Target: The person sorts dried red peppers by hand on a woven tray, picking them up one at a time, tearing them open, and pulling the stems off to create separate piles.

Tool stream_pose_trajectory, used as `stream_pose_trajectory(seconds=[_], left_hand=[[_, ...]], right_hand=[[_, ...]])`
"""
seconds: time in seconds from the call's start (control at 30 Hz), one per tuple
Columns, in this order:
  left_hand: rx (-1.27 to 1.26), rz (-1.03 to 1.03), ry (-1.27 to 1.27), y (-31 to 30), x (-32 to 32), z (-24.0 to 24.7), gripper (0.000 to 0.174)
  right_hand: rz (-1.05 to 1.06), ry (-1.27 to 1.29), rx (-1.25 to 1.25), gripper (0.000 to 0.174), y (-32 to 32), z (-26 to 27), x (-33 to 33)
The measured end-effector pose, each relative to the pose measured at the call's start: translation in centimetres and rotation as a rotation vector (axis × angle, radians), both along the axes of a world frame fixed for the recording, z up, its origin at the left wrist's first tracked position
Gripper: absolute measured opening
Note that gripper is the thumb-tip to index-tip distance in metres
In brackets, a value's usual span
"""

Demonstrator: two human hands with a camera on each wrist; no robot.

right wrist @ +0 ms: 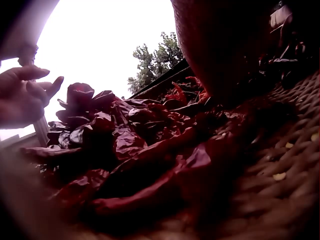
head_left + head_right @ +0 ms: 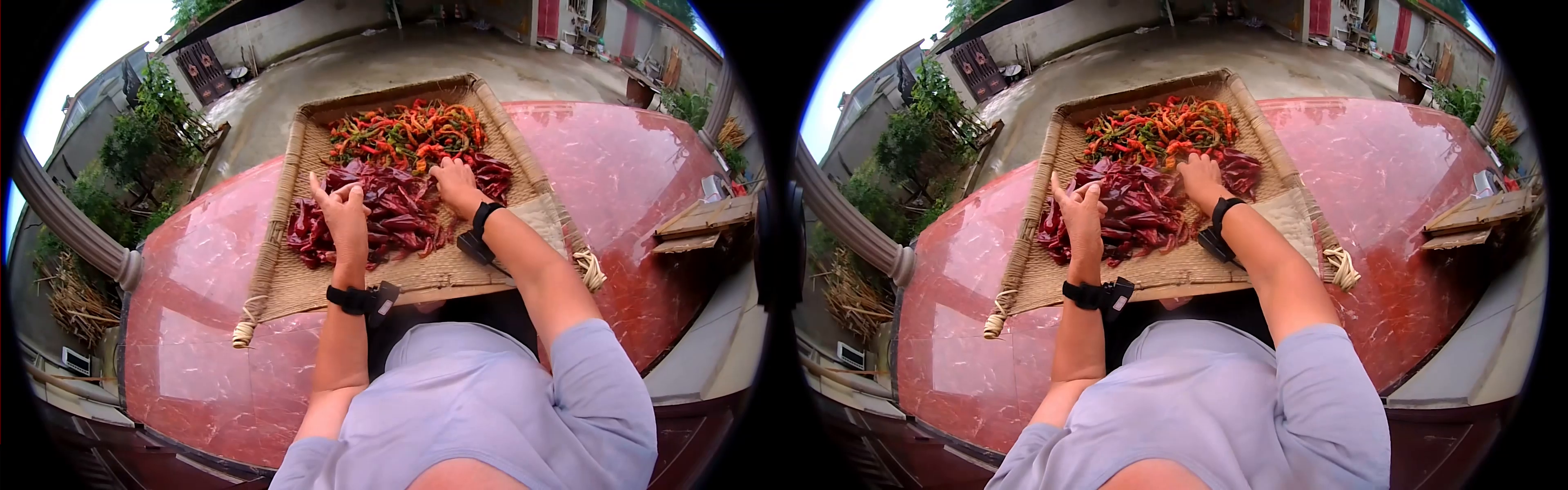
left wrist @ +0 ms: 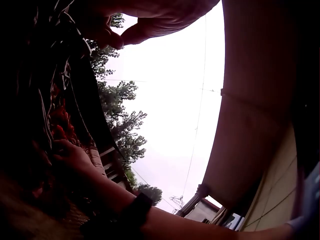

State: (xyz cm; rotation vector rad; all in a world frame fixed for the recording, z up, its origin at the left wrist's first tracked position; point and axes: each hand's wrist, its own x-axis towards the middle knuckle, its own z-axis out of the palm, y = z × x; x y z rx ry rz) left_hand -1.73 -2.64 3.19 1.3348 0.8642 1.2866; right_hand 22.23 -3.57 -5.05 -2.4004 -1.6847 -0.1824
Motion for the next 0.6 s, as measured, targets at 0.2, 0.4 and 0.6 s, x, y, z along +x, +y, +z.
stream_pose_trajectory(seconds=[0.2,0.4,0.6], left_hand=[[0.071,-0.142,0.099,-0.6,0.6,-1.5,0.041],[0.05,-0.304,0.216,-1.6,2.3,-1.9,0.041],[0.006,-0.343,0.281,-0.5,3.8,-3.8,0.042]], right_hand=[[-0.132,0.242,0.207,0.024,-0.6,0.8,1.7],[0.121,0.688,0.532,0.027,-1.8,2.9,-0.4],[0.37,1.091,0.556,0.023,-2.6,3.6,-3.1]])
